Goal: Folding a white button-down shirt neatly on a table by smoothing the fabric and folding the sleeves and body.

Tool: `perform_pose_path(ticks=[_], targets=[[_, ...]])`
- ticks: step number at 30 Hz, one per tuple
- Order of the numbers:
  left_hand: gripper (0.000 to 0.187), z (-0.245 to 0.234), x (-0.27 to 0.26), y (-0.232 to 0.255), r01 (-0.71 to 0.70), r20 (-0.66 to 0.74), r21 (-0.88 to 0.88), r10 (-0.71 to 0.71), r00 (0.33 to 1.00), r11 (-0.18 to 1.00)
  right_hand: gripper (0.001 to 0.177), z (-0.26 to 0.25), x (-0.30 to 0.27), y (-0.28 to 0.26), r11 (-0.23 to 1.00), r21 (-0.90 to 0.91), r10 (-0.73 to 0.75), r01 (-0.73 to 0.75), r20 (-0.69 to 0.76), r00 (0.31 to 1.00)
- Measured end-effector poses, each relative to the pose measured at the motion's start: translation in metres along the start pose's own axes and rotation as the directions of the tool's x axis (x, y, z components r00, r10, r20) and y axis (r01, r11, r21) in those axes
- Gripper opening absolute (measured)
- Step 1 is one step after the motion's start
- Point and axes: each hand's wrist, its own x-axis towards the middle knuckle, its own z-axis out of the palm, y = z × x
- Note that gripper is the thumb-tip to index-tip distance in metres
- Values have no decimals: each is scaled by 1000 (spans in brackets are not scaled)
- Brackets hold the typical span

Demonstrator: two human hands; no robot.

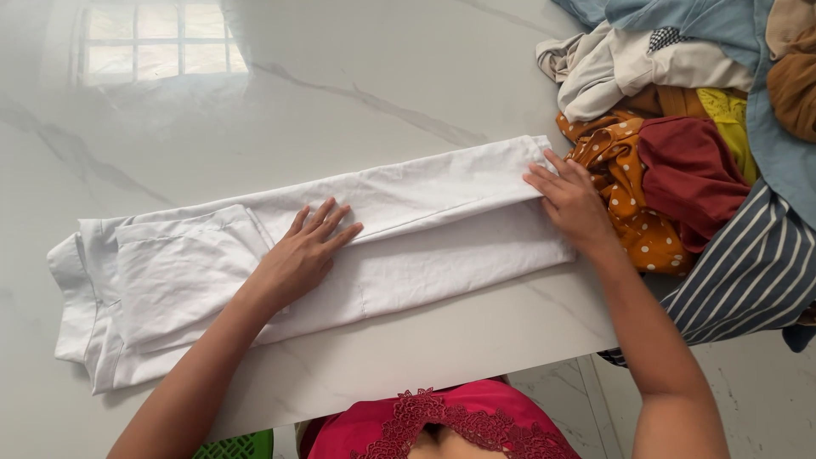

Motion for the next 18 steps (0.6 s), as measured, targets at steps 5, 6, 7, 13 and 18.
perform_pose_path(ticks=[5,6,7,13,18], targets=[[64,-11,-6,-11,5,-93,-171,-21,995,985,43,-35,15,-18,982,163,64,-95,190,980],[63,-8,-5,-18,-13,-169,-216,-24,985,976,46,-46,24,-27,955,260,98,-141,171,980],[63,-5,-3,-22,-15,-167,-218,-22,986,976,46,-53,38,-45,955,259,100,-143,173,980],[22,11,22,-28,119,-417,-116,-157,895,986,31,-4,116,-145,685,705,-113,180,-141,983],[35,35,31,-28,17,-419,-75,-47,907,997,39,27,147,-215,625,671,-359,398,-205,911]])
